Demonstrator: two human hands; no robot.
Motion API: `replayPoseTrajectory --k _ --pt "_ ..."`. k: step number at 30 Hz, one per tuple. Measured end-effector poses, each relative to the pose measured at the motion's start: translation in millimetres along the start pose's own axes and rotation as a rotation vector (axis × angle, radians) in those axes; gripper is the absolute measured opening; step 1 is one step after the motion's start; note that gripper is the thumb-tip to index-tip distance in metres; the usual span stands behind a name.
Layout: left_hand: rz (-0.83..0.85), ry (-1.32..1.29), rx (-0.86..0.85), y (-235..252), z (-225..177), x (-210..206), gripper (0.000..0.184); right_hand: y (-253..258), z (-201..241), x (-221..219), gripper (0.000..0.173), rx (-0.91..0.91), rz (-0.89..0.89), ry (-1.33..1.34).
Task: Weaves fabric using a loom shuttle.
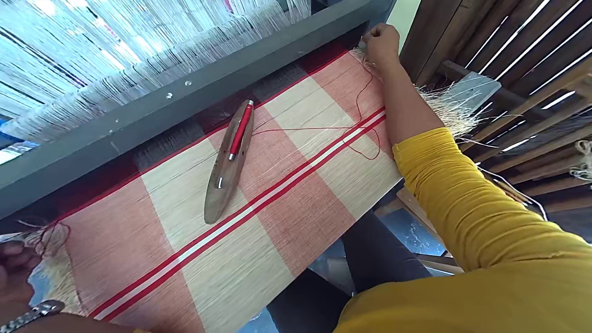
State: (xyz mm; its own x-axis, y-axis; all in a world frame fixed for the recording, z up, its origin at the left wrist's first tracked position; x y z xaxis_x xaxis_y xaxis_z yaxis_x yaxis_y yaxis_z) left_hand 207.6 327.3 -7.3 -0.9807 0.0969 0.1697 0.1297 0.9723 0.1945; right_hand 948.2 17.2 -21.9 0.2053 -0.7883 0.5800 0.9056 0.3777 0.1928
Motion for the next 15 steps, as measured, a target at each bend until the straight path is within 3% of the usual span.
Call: replayPoseTrajectory --k 1,3,4,7,12,15 --pt "-0.04 0.067 0.035 -13 -17 -15 0.029 -3 0 6 0.03 -0.025 -0.05 0.003" --pt "-0.287 0.23 0.213 -34 -51 -53 0.02 -7 -1 19 0.037 -0.069 -0.113 -0.01" --pt "-0.338 0.268 0.261 -31 -50 -56 0.015 -8 -4 24 0.041 -0.087 -0.115 -0.017" --pt "-0.05 0.172 -0.013 15 15 15 0.03 3 -16 14 0.046 -0.029 -0.017 0.056" --pt "-0.132 0.14 0.078 28 25 15 0.026 2 -6 -15 0.043 0.075 0.147 0.126" --pt "-0.162 0.192 0.16 3 -4 -6 0.024 3 -6 -18 0.038 0.061 0.187 0.143"
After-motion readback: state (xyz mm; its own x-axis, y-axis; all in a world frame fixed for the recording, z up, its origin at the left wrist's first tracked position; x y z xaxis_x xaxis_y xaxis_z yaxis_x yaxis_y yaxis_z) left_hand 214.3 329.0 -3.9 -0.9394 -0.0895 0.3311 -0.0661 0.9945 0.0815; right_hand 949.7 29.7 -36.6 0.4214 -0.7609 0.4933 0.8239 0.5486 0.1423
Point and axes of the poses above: each hand's wrist, its own y-axis towards the middle knuckle, its own x-axis out of the back of the hand, z = x × y, the point moved 4 cm from there along y, towards the middle knuckle, and after that the axes turned 5 degrees about z, right-handed, at the moved point
